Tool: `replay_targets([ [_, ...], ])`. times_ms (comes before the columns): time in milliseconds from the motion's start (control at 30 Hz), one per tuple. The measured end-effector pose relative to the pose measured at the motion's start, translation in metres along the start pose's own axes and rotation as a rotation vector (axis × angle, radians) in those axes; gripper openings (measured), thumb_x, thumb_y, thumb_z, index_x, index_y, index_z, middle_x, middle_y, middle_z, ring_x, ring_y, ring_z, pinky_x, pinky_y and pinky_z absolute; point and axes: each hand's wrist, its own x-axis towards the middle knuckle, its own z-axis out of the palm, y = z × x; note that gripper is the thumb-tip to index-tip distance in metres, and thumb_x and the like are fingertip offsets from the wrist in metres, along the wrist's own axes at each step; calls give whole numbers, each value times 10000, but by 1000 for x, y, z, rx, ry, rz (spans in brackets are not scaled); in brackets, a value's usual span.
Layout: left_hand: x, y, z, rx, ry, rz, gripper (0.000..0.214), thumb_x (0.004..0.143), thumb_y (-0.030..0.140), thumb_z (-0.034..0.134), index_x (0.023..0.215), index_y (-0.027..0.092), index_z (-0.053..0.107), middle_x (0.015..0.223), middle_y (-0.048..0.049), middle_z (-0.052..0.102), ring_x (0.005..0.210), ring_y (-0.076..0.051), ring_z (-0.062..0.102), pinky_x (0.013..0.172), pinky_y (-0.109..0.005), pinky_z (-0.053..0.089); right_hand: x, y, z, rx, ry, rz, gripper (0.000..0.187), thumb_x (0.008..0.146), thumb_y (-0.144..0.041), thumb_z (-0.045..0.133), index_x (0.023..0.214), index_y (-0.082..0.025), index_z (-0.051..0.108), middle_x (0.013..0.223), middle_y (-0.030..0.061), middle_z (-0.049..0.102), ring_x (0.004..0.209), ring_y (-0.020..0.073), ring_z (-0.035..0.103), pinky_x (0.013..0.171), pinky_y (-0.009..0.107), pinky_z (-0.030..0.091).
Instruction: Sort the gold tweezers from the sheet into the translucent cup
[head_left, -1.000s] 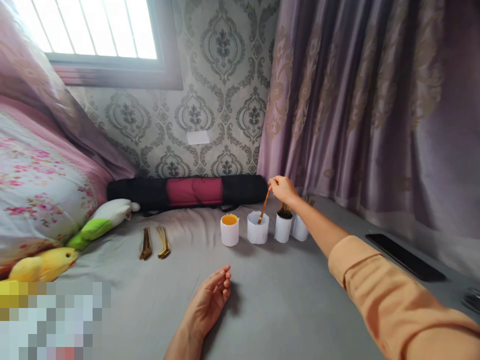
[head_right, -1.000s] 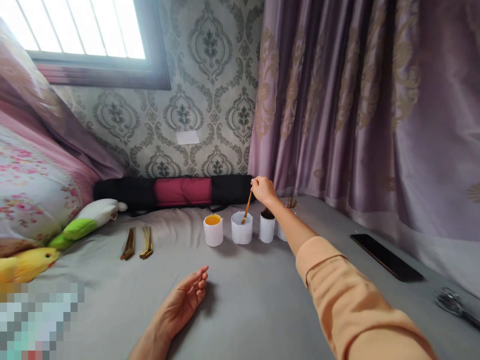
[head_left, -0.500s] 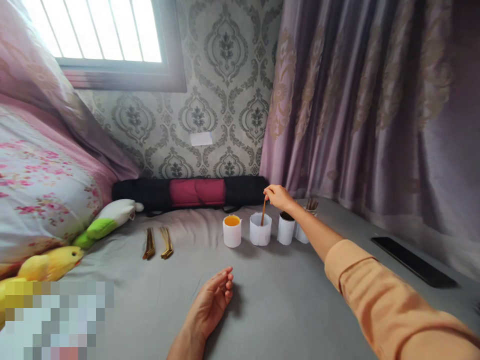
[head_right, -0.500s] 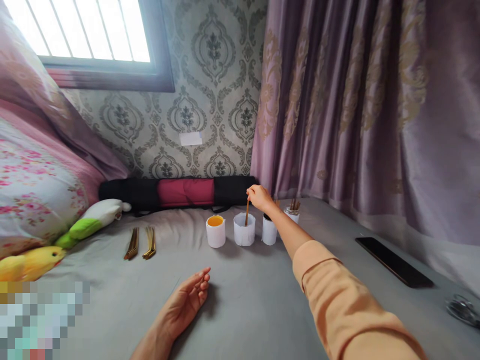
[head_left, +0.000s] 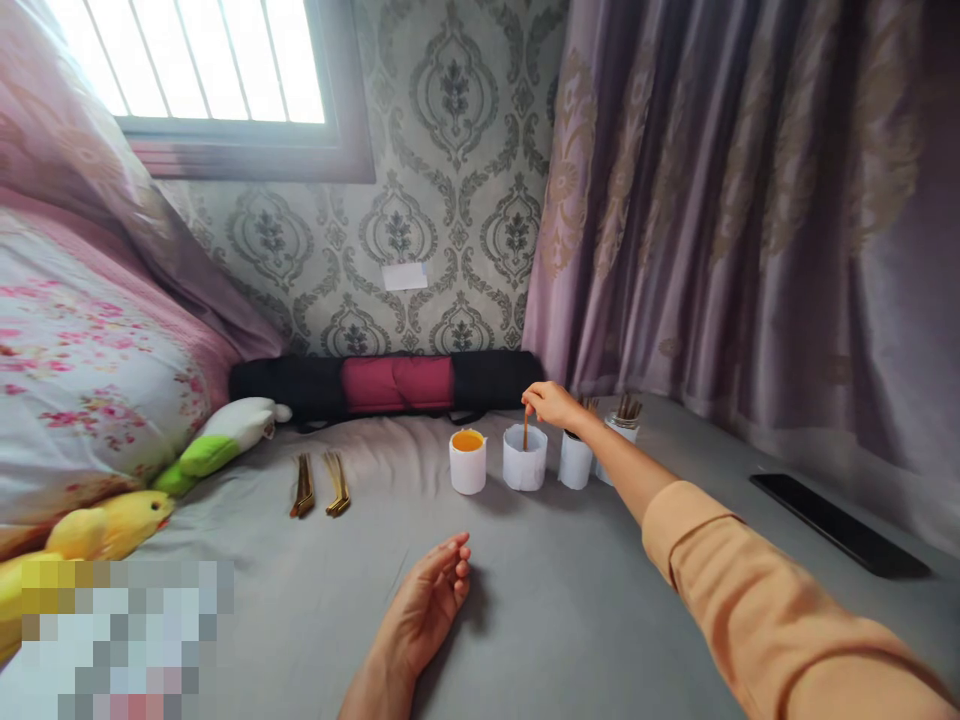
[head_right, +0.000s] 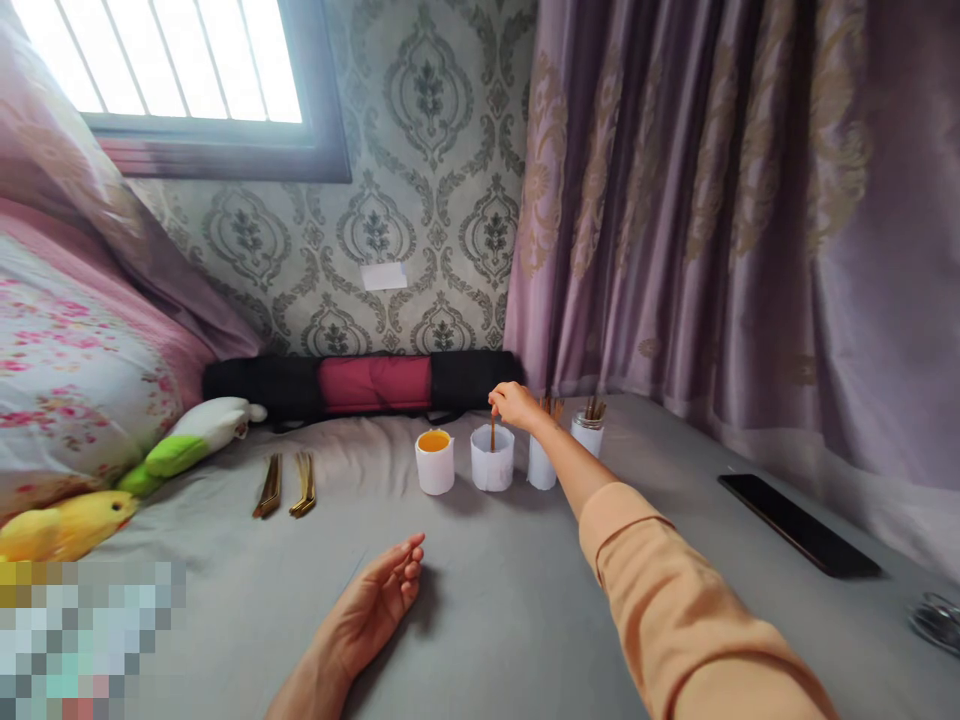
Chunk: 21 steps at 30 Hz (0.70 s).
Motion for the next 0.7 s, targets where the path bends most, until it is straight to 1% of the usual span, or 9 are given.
replay_targets([
  [200, 0, 0, 1, 3, 9, -6, 224, 715, 103, 584, 938, 79, 567, 737, -40, 575, 551, -56, 531, 490, -171, 445, 0, 2, 6, 12, -30, 13, 172, 768, -196, 453, 687, -146, 596, 586, -1, 644, 372, 52, 487, 403, 148, 362],
  [467, -1, 1, 2, -8, 5, -2, 230, 706, 108, 598, 932, 75, 568, 746, -45, 563, 559, -59, 519, 489, -170, 441, 2, 4, 13, 17, 0, 51, 179, 784, -192, 434, 695, -141, 580, 595, 7, 638, 365, 47, 477, 416, 148, 378],
  [700, 0, 0, 1, -6, 8, -3, 236, 708, 110, 595, 939, 75, 562, 745, -45, 563, 560, -64, 522, 492, -175, 445, 7, 6, 18, 10, -4, 95, 186, 794, -161, 419, 728, -125, 589, 620, 13, 640, 350, 30, 449, 392, 136, 346],
])
